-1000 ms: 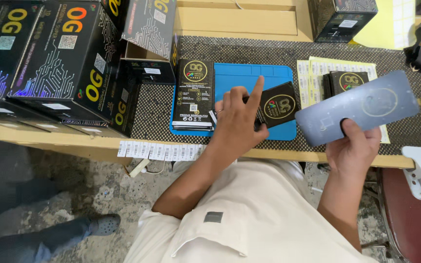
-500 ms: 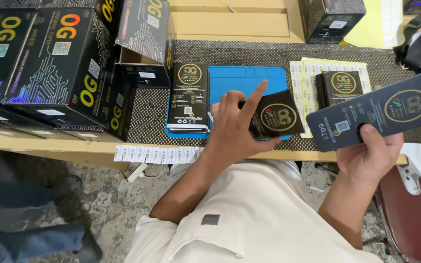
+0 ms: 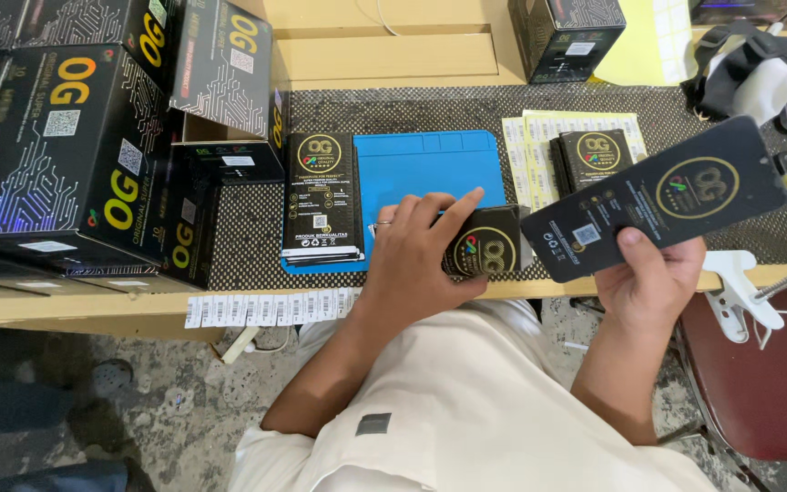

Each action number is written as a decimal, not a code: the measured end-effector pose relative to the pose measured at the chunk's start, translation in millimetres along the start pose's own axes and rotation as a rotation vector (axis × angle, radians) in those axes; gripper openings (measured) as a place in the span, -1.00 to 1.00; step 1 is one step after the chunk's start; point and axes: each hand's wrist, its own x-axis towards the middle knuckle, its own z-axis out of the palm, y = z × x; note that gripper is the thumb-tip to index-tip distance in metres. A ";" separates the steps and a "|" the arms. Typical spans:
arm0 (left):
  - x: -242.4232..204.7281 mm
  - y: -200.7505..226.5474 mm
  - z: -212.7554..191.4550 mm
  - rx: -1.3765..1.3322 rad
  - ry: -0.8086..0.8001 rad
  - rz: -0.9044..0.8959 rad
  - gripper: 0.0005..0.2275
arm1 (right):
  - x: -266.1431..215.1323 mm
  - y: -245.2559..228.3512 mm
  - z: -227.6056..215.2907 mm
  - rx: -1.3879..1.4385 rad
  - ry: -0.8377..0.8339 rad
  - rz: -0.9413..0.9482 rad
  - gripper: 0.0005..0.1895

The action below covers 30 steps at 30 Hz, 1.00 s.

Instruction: The person repeatedly picks up a smartphone, peels off a protective film from the screen, and places the phone on a blue mat. This sequence is performed multiple times with different phones.

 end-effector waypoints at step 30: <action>-4.5 -16.5 -57.3 -0.571 0.015 -0.396 -0.13 | -19.6 36.4 3.3 -0.646 -0.361 0.242 -0.43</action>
